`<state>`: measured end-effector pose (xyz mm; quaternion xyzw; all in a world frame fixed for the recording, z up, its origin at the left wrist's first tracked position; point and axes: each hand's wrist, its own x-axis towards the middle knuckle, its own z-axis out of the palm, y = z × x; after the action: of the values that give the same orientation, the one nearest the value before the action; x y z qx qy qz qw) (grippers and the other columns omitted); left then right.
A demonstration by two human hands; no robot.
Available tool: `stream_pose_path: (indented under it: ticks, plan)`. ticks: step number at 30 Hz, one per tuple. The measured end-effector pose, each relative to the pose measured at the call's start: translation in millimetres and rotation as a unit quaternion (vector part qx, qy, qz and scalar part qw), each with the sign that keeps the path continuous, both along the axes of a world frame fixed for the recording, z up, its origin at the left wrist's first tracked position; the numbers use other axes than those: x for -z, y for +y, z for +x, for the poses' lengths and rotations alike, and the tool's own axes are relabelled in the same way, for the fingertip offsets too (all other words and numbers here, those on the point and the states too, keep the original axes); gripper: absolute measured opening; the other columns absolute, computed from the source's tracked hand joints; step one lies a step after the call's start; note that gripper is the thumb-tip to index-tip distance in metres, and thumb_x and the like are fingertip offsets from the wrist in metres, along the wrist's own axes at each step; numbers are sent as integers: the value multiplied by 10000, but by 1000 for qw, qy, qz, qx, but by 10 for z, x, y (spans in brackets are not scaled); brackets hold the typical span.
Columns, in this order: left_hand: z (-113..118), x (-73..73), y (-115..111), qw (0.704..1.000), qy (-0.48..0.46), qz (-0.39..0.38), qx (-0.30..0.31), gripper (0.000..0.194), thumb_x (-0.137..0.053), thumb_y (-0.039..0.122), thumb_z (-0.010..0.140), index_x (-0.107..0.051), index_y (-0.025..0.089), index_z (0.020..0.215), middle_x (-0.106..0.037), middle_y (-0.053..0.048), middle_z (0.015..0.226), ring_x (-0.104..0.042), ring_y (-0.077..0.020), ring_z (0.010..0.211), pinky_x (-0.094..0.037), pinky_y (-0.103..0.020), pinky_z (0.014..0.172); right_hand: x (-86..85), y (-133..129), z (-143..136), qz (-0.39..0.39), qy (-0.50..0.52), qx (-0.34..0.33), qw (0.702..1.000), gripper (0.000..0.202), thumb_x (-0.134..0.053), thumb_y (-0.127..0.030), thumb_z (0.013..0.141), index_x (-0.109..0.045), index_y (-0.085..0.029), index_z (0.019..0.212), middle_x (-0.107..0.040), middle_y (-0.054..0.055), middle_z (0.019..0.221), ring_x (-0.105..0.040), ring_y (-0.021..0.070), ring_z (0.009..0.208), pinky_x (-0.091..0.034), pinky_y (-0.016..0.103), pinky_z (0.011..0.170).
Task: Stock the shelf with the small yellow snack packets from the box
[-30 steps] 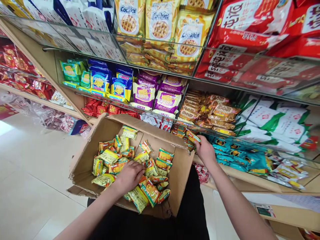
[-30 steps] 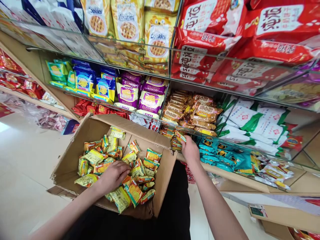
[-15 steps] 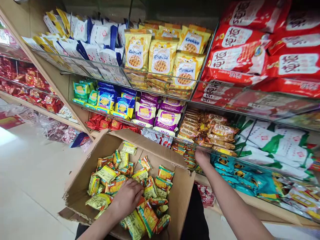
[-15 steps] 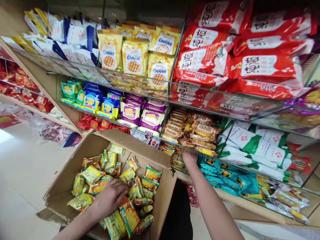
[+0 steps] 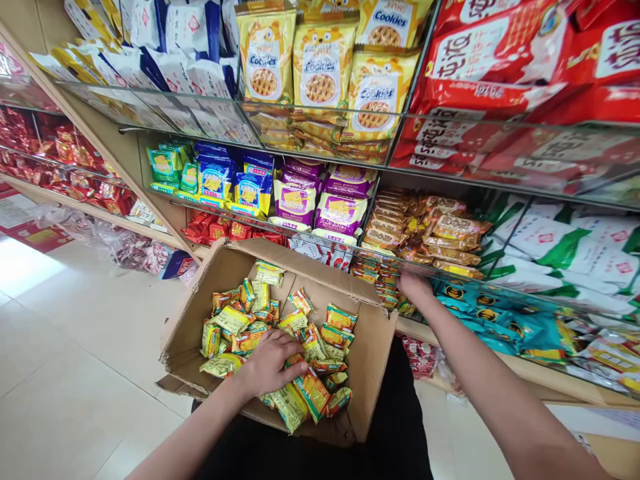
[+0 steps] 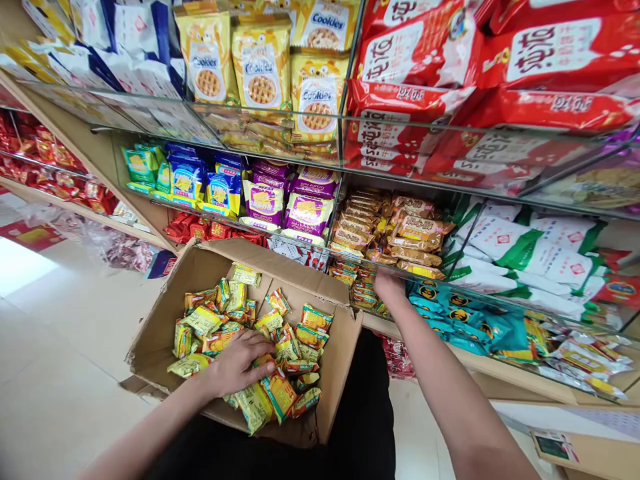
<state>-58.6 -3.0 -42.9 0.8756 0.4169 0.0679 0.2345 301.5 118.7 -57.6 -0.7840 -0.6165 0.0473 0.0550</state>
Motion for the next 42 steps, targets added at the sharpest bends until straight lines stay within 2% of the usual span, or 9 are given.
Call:
stream_pose_path:
  ticks: [4, 9, 14, 17, 21, 25, 34, 38, 42]
  plan:
    - [-88, -36, 32, 996, -9, -50, 69, 478, -652, 460, 614, -568, 235, 1027, -588, -57, 1054, -494, -241, 981, -312, -369, 884, -11, -393, -20, 86, 27, -33, 995, 236, -450, -263, 792, -614, -135, 903, -618, 115, 907, -559, 234, 881, -403, 340, 819]
    - [-56, -28, 95, 992, -81, -73, 65, 208, -571, 388, 732, -607, 204, 821, -606, -67, 1010, -492, -219, 1013, -340, -341, 878, 124, -1051, -66, 222, 172, -85, 956, 215, -456, -332, 776, -601, -173, 781, -607, 79, 900, -550, 208, 857, -441, 343, 771]
    - [110, -106, 104, 966, -199, -151, -71, 244, -497, 405, 784, -574, 177, 831, -606, -37, 821, -538, -163, 808, -404, -289, 762, -12, -1582, -293, 261, 271, -19, 926, 211, -496, -364, 780, -596, -180, 807, -608, 78, 903, -563, 206, 845, -466, 338, 713]
    - [294, -237, 48, 863, -378, -265, -205, 255, -455, 427, 809, -505, 178, 825, -603, -10, 785, -550, -137, 738, -423, -265, 700, -235, -1801, -670, 287, 335, -15, 897, 185, -540, -342, 772, -594, -192, 866, -603, 71, 922, -559, 200, 866, -449, 340, 770]
    - [566, -442, -64, 686, -559, -410, -222, 232, -480, 405, 808, -471, 193, 904, -641, -23, 847, -592, -148, 769, -434, -291, 729, -405, -1871, -1276, 99, 568, -34, 817, 330, -541, -396, 774, -529, -185, 1028, -606, 64, 875, -584, 167, 713, -490, 284, 613]
    - [670, -555, -147, 686, -579, -388, -210, 259, -562, 368, 771, -530, 180, 947, -647, -48, 955, -576, -160, 912, -390, -294, 853, -414, -1775, -1567, 33, 671, -25, 740, 345, -539, -435, 770, -519, -174, 995, -617, 31, 785, -574, 145, 637, -486, 256, 563]
    - [663, -485, -195, 667, -605, -372, -224, 148, -597, 295, 748, -603, 161, 812, -640, -35, 904, -567, -138, 834, -419, -255, 758, -437, -1829, -1491, 226, 429, -116, 867, 150, -553, -298, 792, -566, -187, 891, -642, 24, 802, -594, 145, 671, -490, 260, 620]
    - [758, -560, -249, 612, -609, -413, -290, 254, -583, 325, 758, -559, 231, 993, -583, -11, 1011, -549, -114, 830, -426, -248, 741, -403, -1808, -1468, 360, 314, -198, 856, 199, -588, -174, 763, -562, -200, 958, -635, 51, 904, -587, 181, 850, -481, 318, 757]
    - [779, -635, -246, 531, -632, -490, -281, 291, -591, 215, 747, -509, 229, 1026, -556, -35, 1064, -576, -127, 789, -454, -298, 728, -423, -1838, -1447, 324, 327, -264, 848, 289, -619, -173, 731, -552, -217, 1009, -598, 60, 990, -544, 202, 947, -450, 380, 827]
